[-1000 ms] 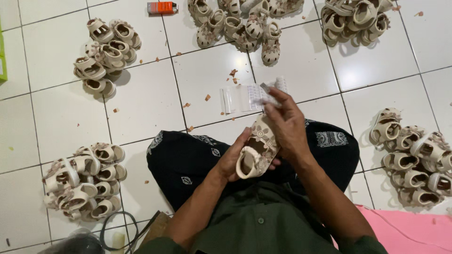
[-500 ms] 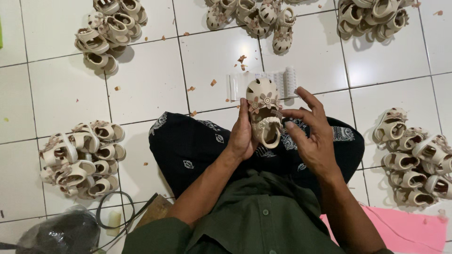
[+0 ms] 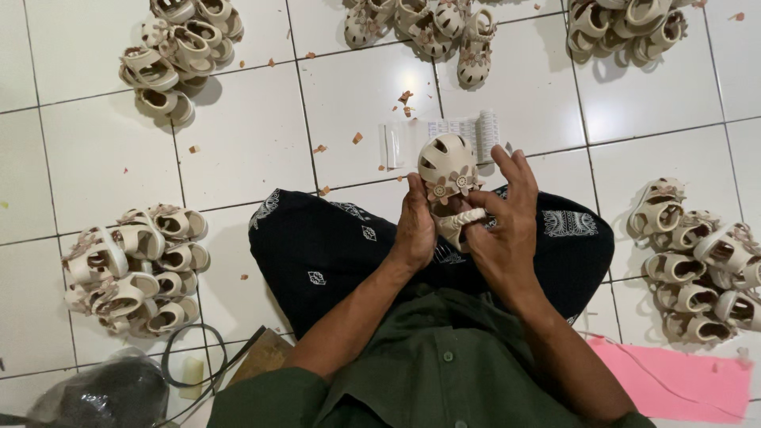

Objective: The person sits on the floor and repeatedly picks up individual sandals from surrounding piles. They turn each sandal over to inspect the sole and upper, then place it back down. The person also flips through a small notebook placed on the floor between the piles.

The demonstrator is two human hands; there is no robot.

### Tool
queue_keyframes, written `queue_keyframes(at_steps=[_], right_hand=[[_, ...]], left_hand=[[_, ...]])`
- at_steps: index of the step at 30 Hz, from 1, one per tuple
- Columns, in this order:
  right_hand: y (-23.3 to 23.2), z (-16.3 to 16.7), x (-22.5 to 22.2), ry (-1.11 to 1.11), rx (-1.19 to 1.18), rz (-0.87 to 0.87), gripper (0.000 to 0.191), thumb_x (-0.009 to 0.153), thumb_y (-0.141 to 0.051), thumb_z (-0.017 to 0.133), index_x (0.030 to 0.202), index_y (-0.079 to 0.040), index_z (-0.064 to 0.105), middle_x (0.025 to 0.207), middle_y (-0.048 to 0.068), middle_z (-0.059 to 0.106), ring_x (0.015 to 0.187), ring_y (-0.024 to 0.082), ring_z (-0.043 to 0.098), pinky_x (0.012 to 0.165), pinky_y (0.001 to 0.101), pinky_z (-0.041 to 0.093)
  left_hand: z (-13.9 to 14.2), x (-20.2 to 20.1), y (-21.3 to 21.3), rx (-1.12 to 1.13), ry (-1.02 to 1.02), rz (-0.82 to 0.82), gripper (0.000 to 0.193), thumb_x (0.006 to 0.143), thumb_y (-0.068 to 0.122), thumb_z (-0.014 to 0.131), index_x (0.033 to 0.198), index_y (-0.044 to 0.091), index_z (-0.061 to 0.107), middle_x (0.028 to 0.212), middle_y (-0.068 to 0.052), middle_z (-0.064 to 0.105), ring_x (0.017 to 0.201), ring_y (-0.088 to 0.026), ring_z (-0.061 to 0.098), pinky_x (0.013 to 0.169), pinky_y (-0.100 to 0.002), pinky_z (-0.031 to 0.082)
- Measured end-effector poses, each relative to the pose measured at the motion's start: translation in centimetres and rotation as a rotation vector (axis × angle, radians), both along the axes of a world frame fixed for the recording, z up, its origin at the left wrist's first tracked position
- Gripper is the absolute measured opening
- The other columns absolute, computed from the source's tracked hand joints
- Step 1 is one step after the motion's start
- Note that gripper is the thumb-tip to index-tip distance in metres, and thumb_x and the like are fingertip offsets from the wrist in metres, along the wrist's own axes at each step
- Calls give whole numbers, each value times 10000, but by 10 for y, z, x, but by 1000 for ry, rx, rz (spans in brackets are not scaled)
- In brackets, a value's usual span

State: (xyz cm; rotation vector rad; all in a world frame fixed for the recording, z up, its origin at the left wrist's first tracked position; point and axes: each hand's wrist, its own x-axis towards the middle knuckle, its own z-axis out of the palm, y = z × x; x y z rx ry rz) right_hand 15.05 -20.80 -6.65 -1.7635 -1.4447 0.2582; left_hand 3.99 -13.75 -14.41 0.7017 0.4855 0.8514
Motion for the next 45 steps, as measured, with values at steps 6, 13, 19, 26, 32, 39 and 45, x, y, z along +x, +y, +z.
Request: queue_keyframes(at_steps=[6,13,19,26,32,39,45], right_hand=[[3,-10,3,-28,-14,-33,175,827,-1,705,1001,-19,711,1634,156,423,1600,425,240,1284,580,314],[5,-19,2,-50,-18,-41,157,895,-109,834,986,-31,733,1631,159,443,1595,428,256,1281,581,323],[6,-24,1,-127,-4,-72,234,794,-131,888,933,-28,730,1608,170,439,1566,434,255,1265,604,276],[5,-29,-1,-188,0,-95,258,783,-171,922,889,-40,726,1606,167,441,1564,430,248,1235,627,276],[9,-18,-10,-489,-112,-112,188,826,-121,849,813,-20,691,1614,215,404,1559,442,207,1235,656,238],[-10,23,1,-395,-186,29,456,798,-165,814,1208,18,733,1623,268,357,1538,451,254,1233,619,254],[-45,38,30,-306,-17,-44,283,1057,-279,784,1251,-79,734,1708,161,333,1609,381,279,1312,513,266]], left_hand=[[1,2,1,-21,-7,9,793,1052,696,293,1285,-2,588,1171,-104,686,1082,-183,672,995,-343,560],[3,1,1,10,-31,-25,798,1061,699,272,1283,1,589,1112,-101,681,1020,-174,678,927,-329,590],[1,1,1,31,25,-37,796,1055,699,240,1287,8,558,1092,-90,661,1004,-171,672,909,-341,601],[-7,3,-3,10,5,-6,786,1072,686,246,1318,4,549,1146,-100,655,1051,-184,649,960,-346,573],[-6,-1,-2,-14,57,-32,824,1050,693,233,1372,-7,526,1239,-128,651,1131,-201,661,1005,-364,575],[-5,-4,4,-229,-39,-154,826,1050,691,191,1480,25,423,1236,-171,636,1043,-255,676,859,-399,597],[-14,-6,11,-335,-241,-174,775,1088,623,171,1515,14,389,1299,-207,638,1114,-263,693,945,-394,620]])
